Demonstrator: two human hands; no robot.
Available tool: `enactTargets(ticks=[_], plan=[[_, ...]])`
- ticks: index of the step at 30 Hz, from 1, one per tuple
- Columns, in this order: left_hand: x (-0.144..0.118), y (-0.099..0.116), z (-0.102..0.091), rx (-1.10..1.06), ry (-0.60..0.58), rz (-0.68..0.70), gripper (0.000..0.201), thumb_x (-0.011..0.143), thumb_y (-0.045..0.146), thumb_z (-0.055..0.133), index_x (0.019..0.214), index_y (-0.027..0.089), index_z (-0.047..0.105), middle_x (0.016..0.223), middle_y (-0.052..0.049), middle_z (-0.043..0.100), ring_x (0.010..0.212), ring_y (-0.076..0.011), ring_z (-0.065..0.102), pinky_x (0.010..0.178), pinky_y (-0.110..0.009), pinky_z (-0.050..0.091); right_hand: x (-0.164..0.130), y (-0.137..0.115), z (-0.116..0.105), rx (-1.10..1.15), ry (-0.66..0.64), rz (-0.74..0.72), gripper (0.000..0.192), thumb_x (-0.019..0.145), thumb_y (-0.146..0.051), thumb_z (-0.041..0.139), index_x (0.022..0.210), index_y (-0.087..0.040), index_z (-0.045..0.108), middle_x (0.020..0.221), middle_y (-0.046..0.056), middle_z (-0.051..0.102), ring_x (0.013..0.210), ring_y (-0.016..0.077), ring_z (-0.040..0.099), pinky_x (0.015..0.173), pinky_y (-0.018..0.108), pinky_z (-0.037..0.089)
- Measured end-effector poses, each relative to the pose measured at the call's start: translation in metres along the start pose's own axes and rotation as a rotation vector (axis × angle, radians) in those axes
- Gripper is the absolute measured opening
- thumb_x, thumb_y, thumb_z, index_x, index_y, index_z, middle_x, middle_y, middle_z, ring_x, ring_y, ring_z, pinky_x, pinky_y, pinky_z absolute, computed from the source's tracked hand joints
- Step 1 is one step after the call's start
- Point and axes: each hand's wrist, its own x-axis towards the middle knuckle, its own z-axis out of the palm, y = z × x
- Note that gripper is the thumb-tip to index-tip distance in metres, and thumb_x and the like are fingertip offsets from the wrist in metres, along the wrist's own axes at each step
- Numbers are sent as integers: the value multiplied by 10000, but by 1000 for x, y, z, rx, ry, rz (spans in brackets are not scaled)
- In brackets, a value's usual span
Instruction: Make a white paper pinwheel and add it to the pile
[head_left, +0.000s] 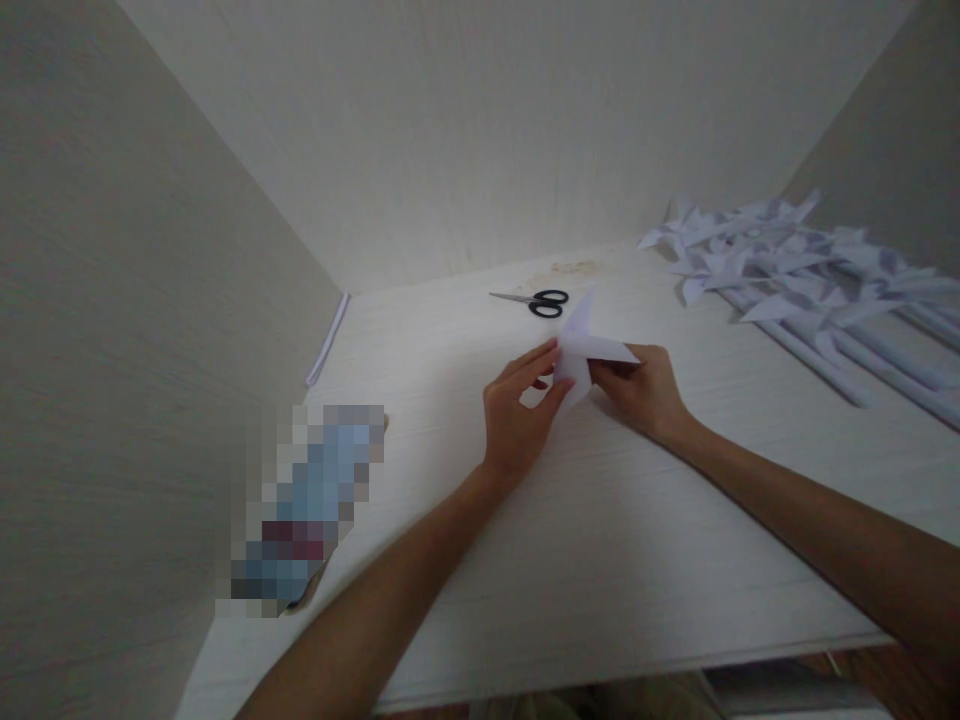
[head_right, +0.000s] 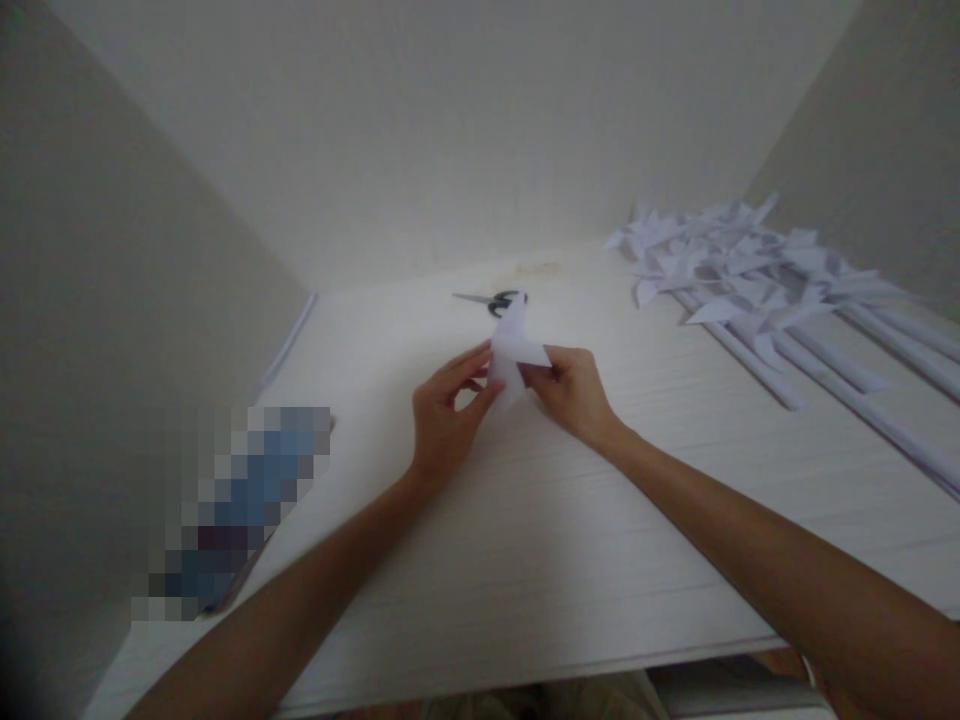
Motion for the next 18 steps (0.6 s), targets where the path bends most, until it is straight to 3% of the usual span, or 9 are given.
enactTargets(ticks=[6,12,18], plan=[[1,-5,-1,-48,-11,29,233,696,193,613,923,230,655,1098,-67,611,733,-108,601,632,-257,514,4,3,1,199,-81,75,89,653,-222,610,597,-178,663,541,0,632,489,118,561,503,242,467],[2,-5,-1,-98,-10,-2,342,670,202,641,1008,250,615,1059,-53,624,647,-76,561,559,-215,486,6,3,1,298,-137,151,56,618,-245,662,616,-196,688,561,4,657,508,131,589,497,239,463],[5,-1,-3,29,-25,-18,347,662,240,653,1005,267,619,1089,-49,614,820,-129,571,632,-249,478,5,7,3,432,-161,231,82,602,-278,680,618,-197,683,573,14,656,520,140,587,481,247,451]])
